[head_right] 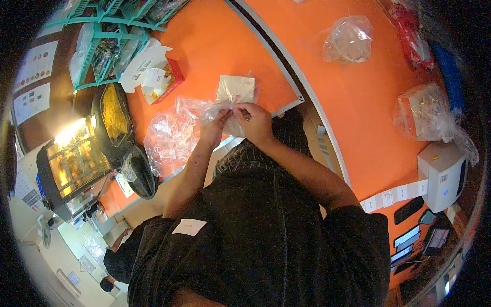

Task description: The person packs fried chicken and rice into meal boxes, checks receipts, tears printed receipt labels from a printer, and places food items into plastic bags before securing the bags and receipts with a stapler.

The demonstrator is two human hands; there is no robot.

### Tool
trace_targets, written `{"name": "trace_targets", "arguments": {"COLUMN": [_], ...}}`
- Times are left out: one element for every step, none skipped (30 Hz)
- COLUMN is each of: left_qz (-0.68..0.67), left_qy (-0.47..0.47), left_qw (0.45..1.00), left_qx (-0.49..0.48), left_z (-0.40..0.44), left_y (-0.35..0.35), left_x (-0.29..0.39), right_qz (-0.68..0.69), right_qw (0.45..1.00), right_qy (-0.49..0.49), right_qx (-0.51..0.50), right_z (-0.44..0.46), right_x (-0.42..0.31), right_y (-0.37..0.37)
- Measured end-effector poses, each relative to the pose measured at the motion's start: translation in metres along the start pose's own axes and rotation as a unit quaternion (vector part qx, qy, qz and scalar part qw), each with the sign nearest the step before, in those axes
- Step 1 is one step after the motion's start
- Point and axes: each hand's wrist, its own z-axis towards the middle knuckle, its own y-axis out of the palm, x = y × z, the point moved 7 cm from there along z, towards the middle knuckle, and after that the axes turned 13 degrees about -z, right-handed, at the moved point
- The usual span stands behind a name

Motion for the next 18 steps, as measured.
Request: {"name": "trace_targets", "arguments": {"left_qz": [-0.005, -0.004, -0.004, -0.003, -0.002, -0.001, -0.001, -0.002, -0.003, -0.004, -0.001, 0.003, 0.006, 0.017, 0.028, 0.038, 0.092, 0.145], "left_qy": [-0.008, -0.009, -0.01, -0.011, -0.012, -0.014, -0.015, -0.02, -0.024, -0.028, -0.026, -0.025, -0.024, -0.013, -0.002, 0.008, 0.03, 0.052], "left_qw": [1.0, 1.0, 1.0, 1.0, 1.0, 1.0, 1.0, 1.0, 1.0, 1.0, 1.0, 1.0, 1.0, 1.0, 0.999, 0.998, 0.994, 0.985], "left_qx": [0.008, 0.0, -0.008, -0.017, -0.016, -0.015, -0.014, -0.009, -0.005, 0.0, 0.0, 0.0, 0.001, -0.013, -0.028, -0.042, -0.059, -0.075], "left_z": [-0.001, -0.002, -0.002, -0.002, -0.002, -0.001, -0.001, 0.0, 0.001, 0.001, 0.0, -0.002, -0.005, -0.006, -0.007, -0.008, -0.01, -0.012], "left_y": [0.0, 0.002, 0.004, 0.006, 0.003, 0.0, -0.002, -0.003, -0.004, -0.005, -0.001, 0.002, 0.005, 0.009, 0.013, 0.017, 0.024, 0.03], "left_x": [0.0, 0.001, 0.002, 0.003, 0.002, 0.001, -0.001, -0.002, -0.003, -0.003, -0.001, 0.001, 0.003, 0.006, 0.01, 0.013, 0.018, 0.024], "right_qz": [-0.011, -0.021, -0.015, -0.009, -0.003, -0.012, -0.021, -0.031, -0.031, -0.031, -0.031, -0.025, -0.019, -0.014, -0.02, -0.026, -0.032, -0.041], "right_qw": [1.0, 1.0, 1.0, 1.0, 1.0, 1.0, 1.0, 0.999, 0.999, 0.999, 0.999, 1.0, 1.0, 1.0, 1.0, 1.0, 0.999, 0.999], "right_qy": [-0.004, -0.008, -0.005, -0.003, -0.001, -0.003, -0.005, -0.007, -0.01, -0.013, -0.016, -0.018, -0.019, -0.02, -0.017, -0.015, -0.013, -0.017], "right_qx": [0.0, 0.001, 0.0, 0.0, 0.0, -0.003, -0.006, -0.009, -0.008, -0.008, -0.007, -0.004, -0.002, 0.002, 0.0, -0.001, -0.002, -0.006], "right_z": [0.001, 0.002, 0.002, 0.003, 0.004, 0.004, 0.004, 0.005, 0.004, 0.003, 0.003, 0.003, 0.004, 0.005, 0.005, 0.006, 0.007, 0.008], "right_x": [0.0, 0.0, 0.002, 0.004, 0.004, 0.004, 0.004, 0.003, 0.001, -0.001, -0.003, -0.003, -0.003, -0.003, -0.003, -0.003, -0.004, -0.006], "right_y": [0.0, 0.0, 0.001, 0.003, 0.003, 0.004, 0.003, 0.003, 0.002, 0.001, 0.0, 0.001, 0.001, 0.001, 0.001, 0.001, 0.001, 0.0]}}
